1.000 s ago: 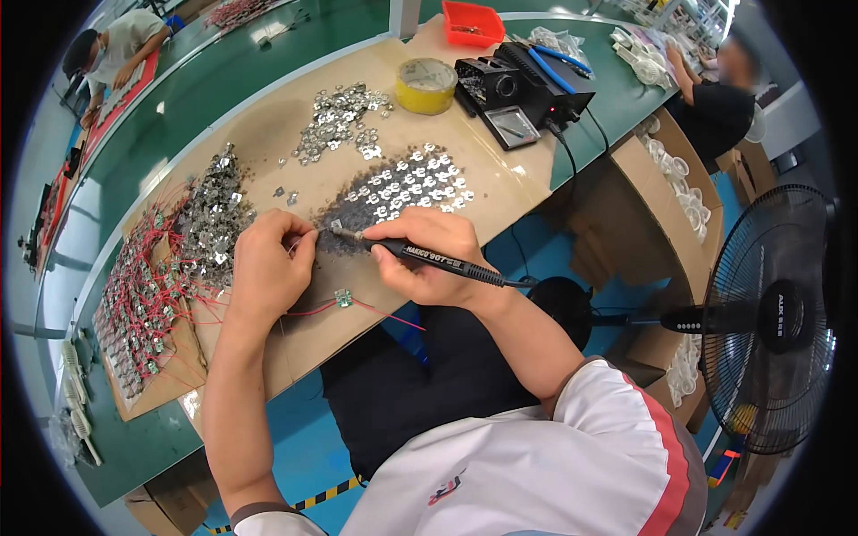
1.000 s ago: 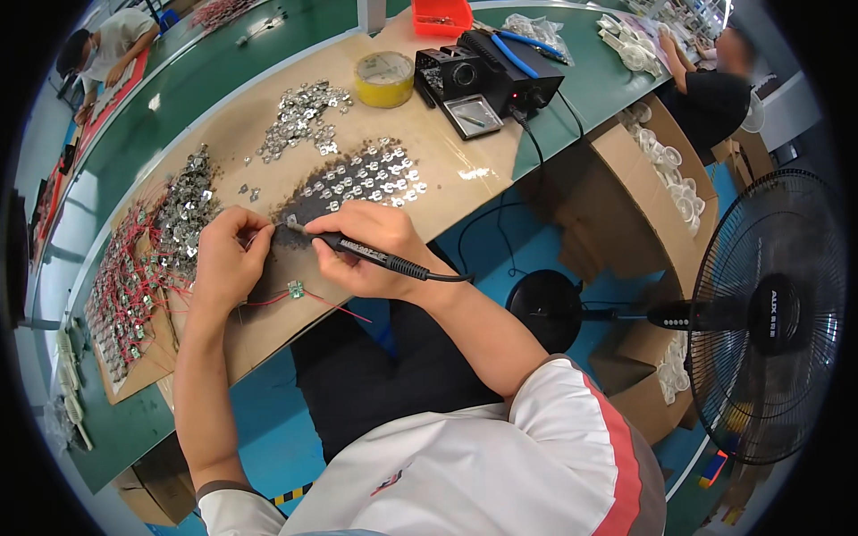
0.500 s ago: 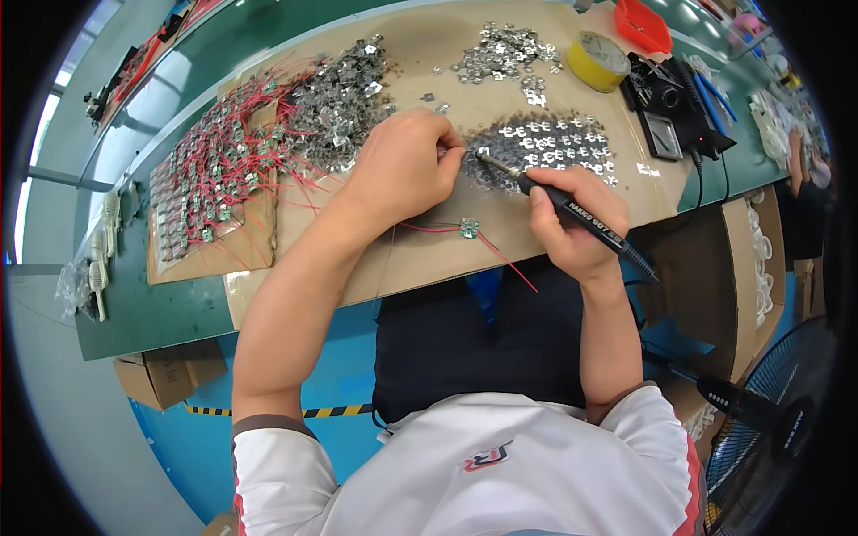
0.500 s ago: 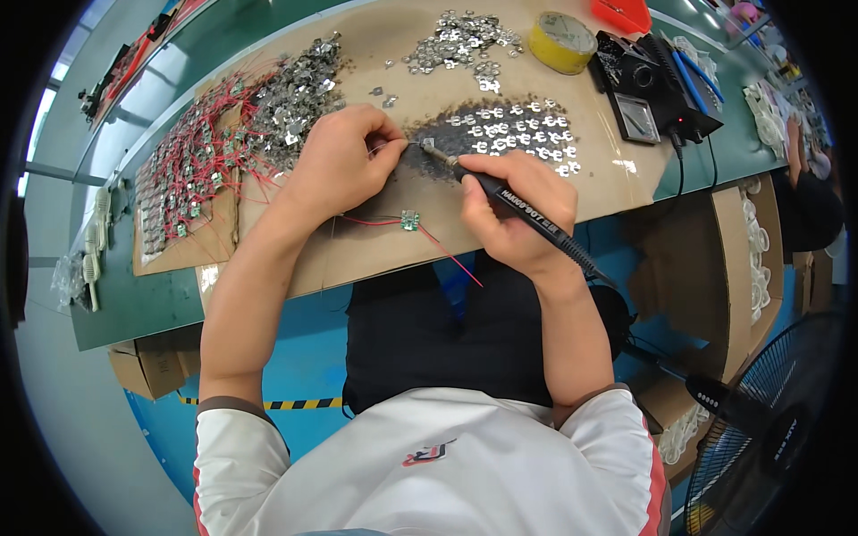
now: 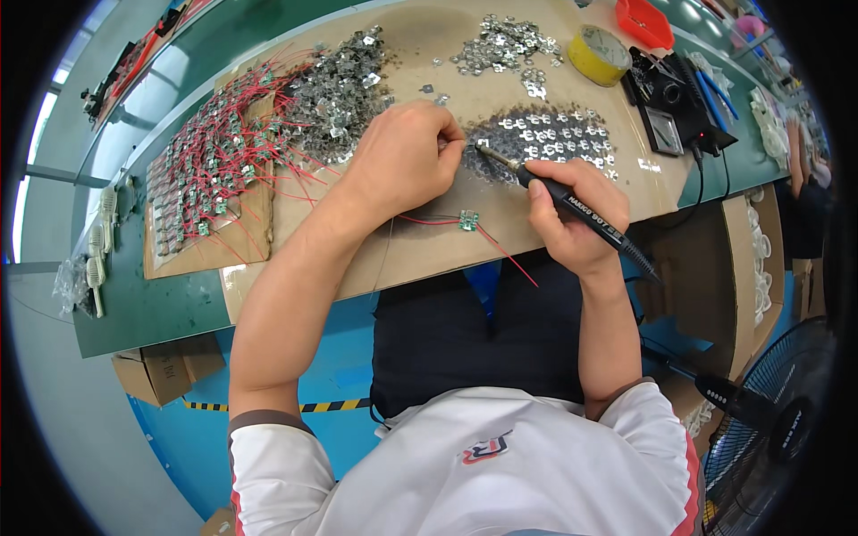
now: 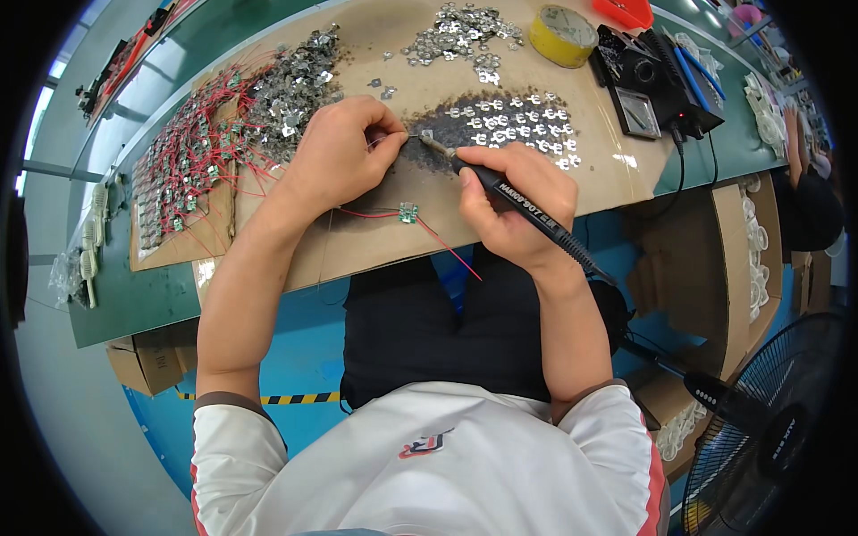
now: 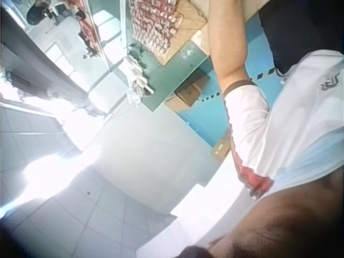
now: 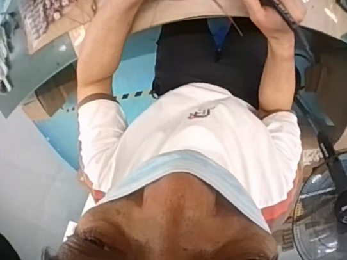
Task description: Soldering electronic components onto circuit boards at an assembly line.
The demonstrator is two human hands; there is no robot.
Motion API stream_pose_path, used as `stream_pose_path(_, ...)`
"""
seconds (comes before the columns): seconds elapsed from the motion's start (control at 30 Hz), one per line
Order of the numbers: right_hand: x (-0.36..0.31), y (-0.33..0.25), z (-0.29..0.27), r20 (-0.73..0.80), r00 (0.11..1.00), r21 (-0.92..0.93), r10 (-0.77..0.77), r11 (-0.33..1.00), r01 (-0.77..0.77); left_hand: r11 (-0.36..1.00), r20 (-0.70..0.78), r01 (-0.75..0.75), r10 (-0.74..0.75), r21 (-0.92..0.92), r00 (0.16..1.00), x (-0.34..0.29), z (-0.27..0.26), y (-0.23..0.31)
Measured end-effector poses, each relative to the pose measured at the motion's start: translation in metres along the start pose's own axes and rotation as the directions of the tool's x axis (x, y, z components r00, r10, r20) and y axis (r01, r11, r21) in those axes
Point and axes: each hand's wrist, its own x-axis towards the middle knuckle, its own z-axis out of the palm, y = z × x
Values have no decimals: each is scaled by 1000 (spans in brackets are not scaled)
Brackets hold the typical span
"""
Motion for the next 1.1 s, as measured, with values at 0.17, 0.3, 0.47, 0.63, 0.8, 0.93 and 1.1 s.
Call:
stream_pose_path(0.17, 1, -2, 0, 6, 1000, 11, 27, 1000, -27, 1000, 8, 5, -5, 6, 1000, 1, 0, -1)
stream_pose_path(0.3, -3, -1, -4, 26, 998, 17, 57, 998, -58, 1000, -2, -1, 1, 8, 1000, 1, 1, 0)
stream_pose_path(0.47, -9, -19, -5, 27, 976, 109, 214, 970, -216, 1000, -52, -8, 8, -10, 999, 0, -4, -1)
stream_pose_path(0.63, 0, -52, 1, 210, 978, -111, -14, 993, 38, 708, 130, 469, -478, -528, 869, 6, -20, 11)
stream_pose_path(0.8, -13, -45, 16, 237, 971, -148, -8, 988, 44, 731, 398, 391, -176, -559, 900, 1, -31, 1)
stream_pose_path(0.93, -9, -42, 18, 174, 985, -121, 4, 992, 17, 913, 474, 147, 57, -382, 879, -4, -37, 17)
stream_pose_path(1.1, -2, -33, 27, 110, 994, -15, -14, 1000, 15, 933, 511, 178, 7, -312, 860, -3, -34, 9)
